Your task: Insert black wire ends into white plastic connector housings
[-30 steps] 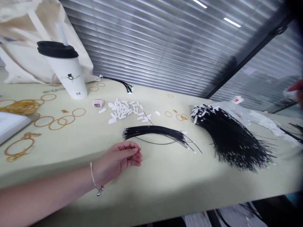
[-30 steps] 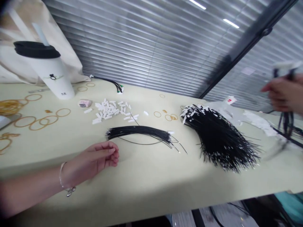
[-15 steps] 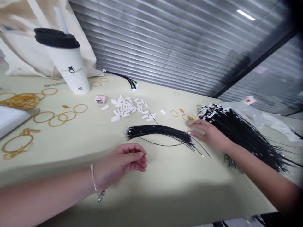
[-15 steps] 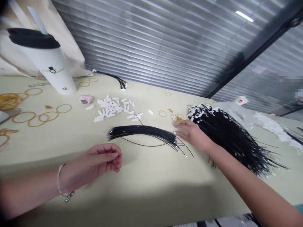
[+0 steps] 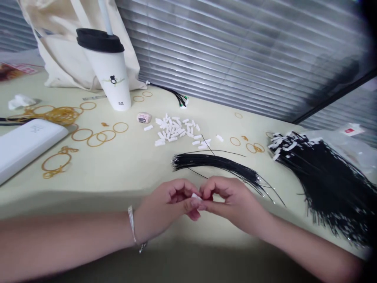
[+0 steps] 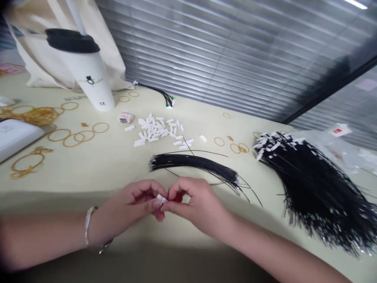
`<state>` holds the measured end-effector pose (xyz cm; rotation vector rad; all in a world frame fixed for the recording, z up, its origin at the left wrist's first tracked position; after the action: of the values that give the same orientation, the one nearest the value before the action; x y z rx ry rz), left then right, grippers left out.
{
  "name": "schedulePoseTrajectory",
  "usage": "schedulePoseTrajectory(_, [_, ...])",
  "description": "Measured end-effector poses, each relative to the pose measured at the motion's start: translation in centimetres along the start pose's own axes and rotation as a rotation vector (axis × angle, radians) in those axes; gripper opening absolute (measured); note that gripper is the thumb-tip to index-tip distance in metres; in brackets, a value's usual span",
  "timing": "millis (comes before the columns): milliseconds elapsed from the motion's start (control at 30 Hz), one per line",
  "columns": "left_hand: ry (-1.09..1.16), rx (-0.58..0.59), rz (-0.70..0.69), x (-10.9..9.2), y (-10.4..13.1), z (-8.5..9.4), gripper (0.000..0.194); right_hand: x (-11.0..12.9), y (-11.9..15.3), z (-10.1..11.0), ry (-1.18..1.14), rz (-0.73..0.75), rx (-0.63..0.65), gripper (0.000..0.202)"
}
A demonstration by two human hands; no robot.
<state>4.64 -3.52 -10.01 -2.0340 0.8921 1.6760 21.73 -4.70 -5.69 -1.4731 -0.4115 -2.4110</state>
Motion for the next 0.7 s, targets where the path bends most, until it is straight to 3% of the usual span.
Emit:
schedulePoseTrajectory(167, [0.036, -0.022, 0.033, 0.2, -0.2, 0.1, 0.02, -0.2, -3.1, 2.7, 0.266, 0.059, 0.24, 0.024])
schedulePoseTrajectory(233, [0.068, -0.009, 0.076, 0.1, -0.2, 0.0, 0.023, -0.7, -4.8, 3.6, 0.346, 0.089, 0.133, 0.023])
schedulePoseTrajectory(333, [0.099, 0.027, 0.16, 0.0, 0.0, -0.3, 0.024, -1.5, -6.4, 3.2, 0.485, 0.145, 0.002, 0.018])
schedulePoseTrajectory(500, [0.051, 0.118, 0.208, -0.3, 0.3, -0.5, 0.018, -1.4, -5.3, 1.9, 0.625, 0.248, 0.053, 0.01])
schedulePoseTrajectory(600, [-0.027, 0.128, 0.196, -0.2, 0.2, -0.3, 0.016, -1.1, -4.8, 3.3, 0.662, 0.257, 0.05, 0.009])
schedulePoseTrajectory(700, [-0.127, 0.117, 0.183, -0.1, 0.0, -0.1, 0.018, -1.7, -6.0, 5.5, 0.695, 0.231, -0.137, 0.017])
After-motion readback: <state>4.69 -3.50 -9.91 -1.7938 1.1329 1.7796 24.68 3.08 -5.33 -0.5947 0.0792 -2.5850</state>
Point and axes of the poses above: each hand's wrist, its own y-axis away from the middle knuckle, its own z-axis out of the back of the hand, x = y × z, the point moved 1 cm from there along -y, towards the middle knuckle, and after that the axes turned 10 degrees about -y, right-handed, at the moved point
